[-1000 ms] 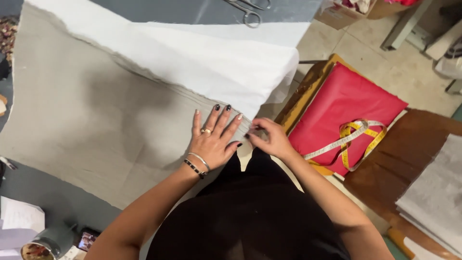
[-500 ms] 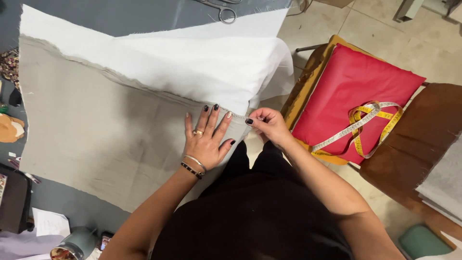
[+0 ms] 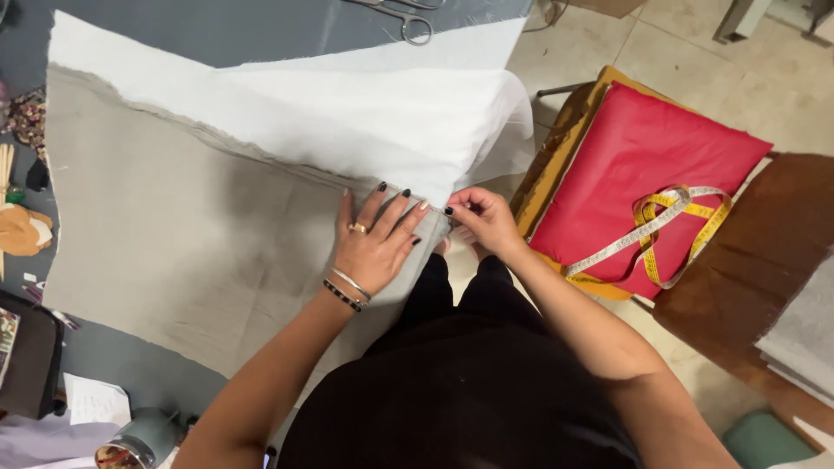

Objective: Aligning two layers of fabric and securing them together with sewing pins on a work table.

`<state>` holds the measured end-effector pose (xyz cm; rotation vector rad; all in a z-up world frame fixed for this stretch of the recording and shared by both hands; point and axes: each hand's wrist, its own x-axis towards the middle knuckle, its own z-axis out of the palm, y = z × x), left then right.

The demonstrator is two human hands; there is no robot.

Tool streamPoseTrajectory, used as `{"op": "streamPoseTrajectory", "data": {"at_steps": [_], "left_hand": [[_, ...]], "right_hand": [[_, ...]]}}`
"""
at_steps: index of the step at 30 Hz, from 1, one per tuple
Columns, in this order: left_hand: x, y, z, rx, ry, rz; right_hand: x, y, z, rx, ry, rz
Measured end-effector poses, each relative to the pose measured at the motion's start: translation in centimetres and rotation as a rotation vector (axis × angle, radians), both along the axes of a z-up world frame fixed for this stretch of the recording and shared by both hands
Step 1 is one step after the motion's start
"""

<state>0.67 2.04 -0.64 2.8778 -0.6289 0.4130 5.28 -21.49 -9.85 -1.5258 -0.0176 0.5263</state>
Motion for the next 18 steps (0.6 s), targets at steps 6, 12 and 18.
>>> {"op": "streamPoseTrajectory", "data": {"at_steps": [6,12,18], "left_hand": [[2.3,4.1,-2.4,-0.179,0.076,-0.185],[5.5,5.2,-4.7,-0.218,0.209,-0.218],[10.2,6.0,-4.5,-0.081,0.397,-0.224]], "right_hand": [[1.2,-3.6,7.6,-0.407,-0.331,0.207],[0.9,-1.0,15.3,-0.423,-0.211,0.337],[2.1,5.7,16.0,-0.243,-0.254,0.345]]}}
